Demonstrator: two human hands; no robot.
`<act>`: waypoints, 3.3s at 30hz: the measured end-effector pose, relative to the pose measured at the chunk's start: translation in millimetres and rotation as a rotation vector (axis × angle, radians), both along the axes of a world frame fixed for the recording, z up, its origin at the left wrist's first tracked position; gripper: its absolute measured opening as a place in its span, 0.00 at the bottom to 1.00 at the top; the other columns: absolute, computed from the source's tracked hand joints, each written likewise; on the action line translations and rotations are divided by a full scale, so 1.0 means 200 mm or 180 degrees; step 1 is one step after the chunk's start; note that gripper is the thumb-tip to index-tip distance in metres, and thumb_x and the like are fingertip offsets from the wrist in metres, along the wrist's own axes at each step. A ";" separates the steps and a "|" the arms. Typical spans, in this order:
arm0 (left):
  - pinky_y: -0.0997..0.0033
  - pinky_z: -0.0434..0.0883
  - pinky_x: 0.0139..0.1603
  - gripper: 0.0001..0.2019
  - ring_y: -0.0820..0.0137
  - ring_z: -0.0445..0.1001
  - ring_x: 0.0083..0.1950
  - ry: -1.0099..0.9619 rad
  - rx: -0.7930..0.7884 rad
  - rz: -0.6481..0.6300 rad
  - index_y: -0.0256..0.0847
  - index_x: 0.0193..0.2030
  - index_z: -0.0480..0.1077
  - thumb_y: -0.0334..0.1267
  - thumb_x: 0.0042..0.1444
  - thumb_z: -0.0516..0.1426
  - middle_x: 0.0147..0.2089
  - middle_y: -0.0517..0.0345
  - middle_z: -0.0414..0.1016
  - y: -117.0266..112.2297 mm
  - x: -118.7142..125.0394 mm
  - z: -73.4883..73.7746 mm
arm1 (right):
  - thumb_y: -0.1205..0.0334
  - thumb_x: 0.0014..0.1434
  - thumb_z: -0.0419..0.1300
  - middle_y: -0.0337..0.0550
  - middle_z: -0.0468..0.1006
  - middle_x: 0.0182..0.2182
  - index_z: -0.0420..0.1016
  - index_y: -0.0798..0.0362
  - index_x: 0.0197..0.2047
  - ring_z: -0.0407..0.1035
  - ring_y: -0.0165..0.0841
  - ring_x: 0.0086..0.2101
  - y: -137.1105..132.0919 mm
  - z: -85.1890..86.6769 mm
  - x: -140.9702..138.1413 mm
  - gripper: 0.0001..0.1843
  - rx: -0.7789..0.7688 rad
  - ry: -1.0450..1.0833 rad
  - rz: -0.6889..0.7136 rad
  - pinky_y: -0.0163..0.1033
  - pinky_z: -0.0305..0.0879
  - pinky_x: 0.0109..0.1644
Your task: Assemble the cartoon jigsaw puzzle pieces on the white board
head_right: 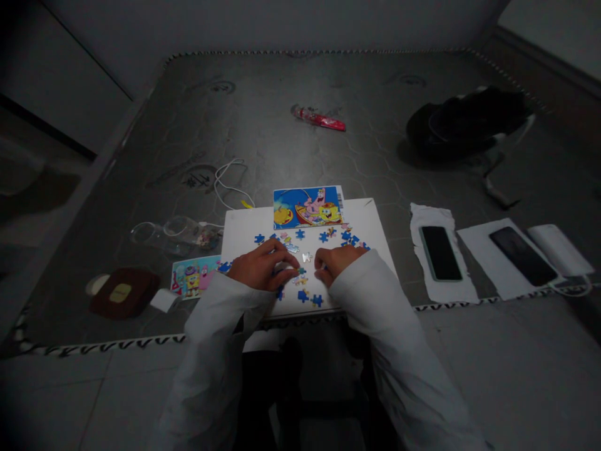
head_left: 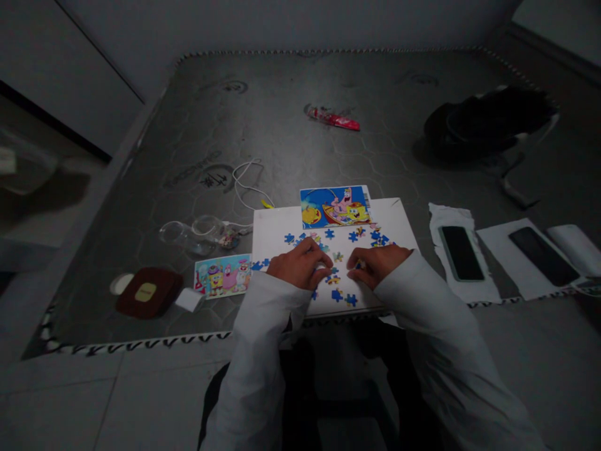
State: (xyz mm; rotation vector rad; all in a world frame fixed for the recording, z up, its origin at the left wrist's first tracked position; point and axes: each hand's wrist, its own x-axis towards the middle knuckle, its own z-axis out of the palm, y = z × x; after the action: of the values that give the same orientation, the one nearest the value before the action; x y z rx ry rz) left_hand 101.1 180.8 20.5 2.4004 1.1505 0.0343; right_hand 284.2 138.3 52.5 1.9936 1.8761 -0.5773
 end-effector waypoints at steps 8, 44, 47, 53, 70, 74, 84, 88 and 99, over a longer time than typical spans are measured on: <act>0.71 0.70 0.39 0.07 0.69 0.75 0.42 -0.0242 -0.0072 -0.0346 0.48 0.43 0.74 0.39 0.59 0.57 0.45 0.60 0.76 0.02 -0.01 -0.05 | 0.52 0.57 0.60 0.40 0.81 0.33 0.77 0.44 0.45 0.73 0.36 0.36 0.01 -0.04 -0.02 0.13 0.0005 0.0208 0.0170 0.36 0.61 0.35; 0.71 0.69 0.38 0.12 0.68 0.76 0.43 -0.0046 -0.0349 -0.0393 0.52 0.43 0.78 0.49 0.52 0.63 0.44 0.62 0.78 0.02 0.00 -0.04 | 0.55 0.63 0.49 0.40 0.82 0.34 0.78 0.45 0.44 0.73 0.36 0.33 -0.07 -0.03 0.02 0.16 0.0124 0.0466 0.0311 0.37 0.58 0.33; 0.71 0.68 0.37 0.11 0.68 0.76 0.43 0.0018 -0.0286 -0.0382 0.53 0.42 0.78 0.50 0.54 0.62 0.44 0.62 0.78 0.02 0.01 -0.04 | 0.54 0.62 0.50 0.42 0.82 0.35 0.78 0.47 0.43 0.74 0.38 0.34 -0.06 -0.01 0.00 0.16 0.0060 0.0404 0.0256 0.37 0.58 0.33; 0.70 0.69 0.37 0.11 0.66 0.76 0.43 0.0048 -0.0261 -0.0380 0.52 0.41 0.78 0.51 0.54 0.61 0.43 0.61 0.78 0.01 0.02 -0.04 | 0.53 0.63 0.49 0.47 0.82 0.36 0.78 0.49 0.42 0.74 0.39 0.37 -0.06 0.00 -0.03 0.18 0.0133 0.0204 0.0145 0.37 0.61 0.34; 0.68 0.70 0.40 0.13 0.65 0.76 0.45 0.0341 -0.0345 -0.0286 0.51 0.42 0.77 0.53 0.55 0.60 0.44 0.61 0.78 0.00 0.03 0.00 | 0.50 0.62 0.50 0.51 0.80 0.37 0.76 0.50 0.44 0.75 0.45 0.40 -0.04 -0.06 -0.08 0.18 -0.0103 -0.0093 -0.0205 0.44 0.65 0.39; 0.69 0.69 0.39 0.12 0.66 0.76 0.45 0.0206 -0.0261 -0.0314 0.51 0.42 0.77 0.51 0.55 0.60 0.44 0.62 0.78 0.00 0.02 0.00 | 0.50 0.62 0.50 0.51 0.80 0.38 0.76 0.50 0.44 0.74 0.45 0.40 -0.04 -0.06 -0.08 0.18 -0.0226 -0.0085 -0.0236 0.44 0.65 0.39; 0.69 0.69 0.37 0.12 0.65 0.76 0.44 0.0197 -0.0226 -0.0299 0.51 0.41 0.77 0.51 0.55 0.59 0.44 0.61 0.78 -0.01 0.02 -0.01 | 0.50 0.62 0.51 0.51 0.80 0.38 0.75 0.50 0.44 0.74 0.44 0.40 -0.04 -0.07 -0.09 0.17 -0.0192 -0.0089 -0.0223 0.43 0.64 0.39; 0.69 0.68 0.37 0.12 0.65 0.76 0.45 0.0234 -0.0242 -0.0305 0.51 0.41 0.77 0.51 0.55 0.59 0.44 0.62 0.78 -0.01 0.03 0.00 | 0.51 0.62 0.50 0.51 0.80 0.37 0.75 0.50 0.44 0.74 0.44 0.40 -0.04 -0.07 -0.09 0.17 -0.0115 -0.0068 -0.0192 0.44 0.63 0.39; 0.69 0.68 0.38 0.13 0.66 0.75 0.44 0.0190 -0.0252 -0.0307 0.51 0.42 0.77 0.52 0.55 0.59 0.44 0.61 0.77 0.00 0.02 -0.03 | 0.53 0.55 0.61 0.41 0.80 0.34 0.71 0.43 0.49 0.74 0.39 0.36 -0.04 -0.06 -0.01 0.17 -0.0003 0.0291 0.0121 0.36 0.56 0.32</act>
State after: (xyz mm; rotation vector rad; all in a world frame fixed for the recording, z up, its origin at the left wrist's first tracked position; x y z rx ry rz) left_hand 104.6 180.6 15.5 2.3977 1.0410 -0.1128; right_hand 282.0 130.1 40.2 1.9572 1.9618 -0.6691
